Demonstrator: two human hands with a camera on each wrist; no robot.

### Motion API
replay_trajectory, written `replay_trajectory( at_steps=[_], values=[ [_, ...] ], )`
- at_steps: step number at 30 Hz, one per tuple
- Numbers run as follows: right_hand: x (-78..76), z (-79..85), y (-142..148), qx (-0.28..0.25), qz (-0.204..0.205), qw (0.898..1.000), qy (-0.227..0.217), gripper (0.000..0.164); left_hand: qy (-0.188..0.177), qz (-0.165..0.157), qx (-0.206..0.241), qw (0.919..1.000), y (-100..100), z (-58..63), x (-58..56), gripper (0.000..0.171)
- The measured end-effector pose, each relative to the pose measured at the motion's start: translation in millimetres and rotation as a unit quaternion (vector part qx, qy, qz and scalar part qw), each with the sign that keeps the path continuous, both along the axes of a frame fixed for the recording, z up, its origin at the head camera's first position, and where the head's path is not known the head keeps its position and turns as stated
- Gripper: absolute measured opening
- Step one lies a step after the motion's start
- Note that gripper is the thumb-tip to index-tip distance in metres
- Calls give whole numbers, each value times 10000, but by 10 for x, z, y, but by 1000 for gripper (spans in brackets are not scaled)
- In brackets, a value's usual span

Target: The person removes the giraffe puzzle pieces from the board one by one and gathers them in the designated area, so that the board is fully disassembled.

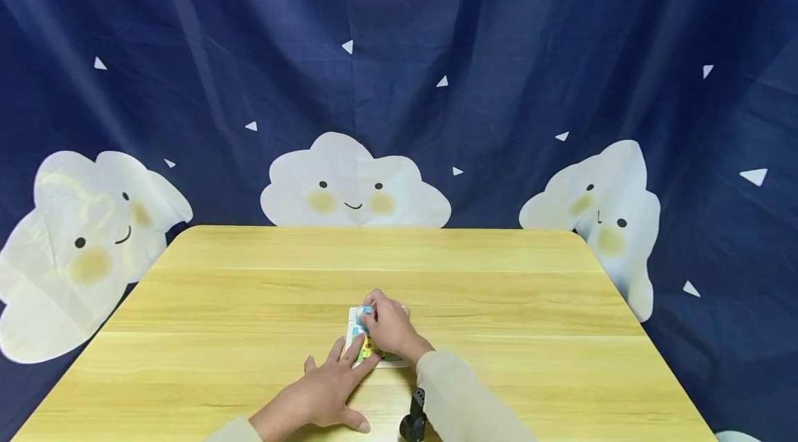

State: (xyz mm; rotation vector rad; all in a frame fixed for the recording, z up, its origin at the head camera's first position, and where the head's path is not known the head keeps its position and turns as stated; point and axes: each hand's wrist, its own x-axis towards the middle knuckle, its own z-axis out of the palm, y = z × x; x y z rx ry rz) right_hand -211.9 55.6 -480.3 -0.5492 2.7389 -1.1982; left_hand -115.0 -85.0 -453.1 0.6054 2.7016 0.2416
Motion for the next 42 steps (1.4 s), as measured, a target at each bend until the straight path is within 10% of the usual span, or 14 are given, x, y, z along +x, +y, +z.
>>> replay_trajectory(
  at_steps=[20, 42],
  values=[
    [-133, 41, 848, -347, -1075, 9931, -324, 13, 119, 84, 70, 9999, 6, 8, 20, 101],
    [-210, 49, 1370, 491, -1093, 9920, -391, 20, 153, 69, 133, 9998, -18, -5, 32, 101]
  ],
)
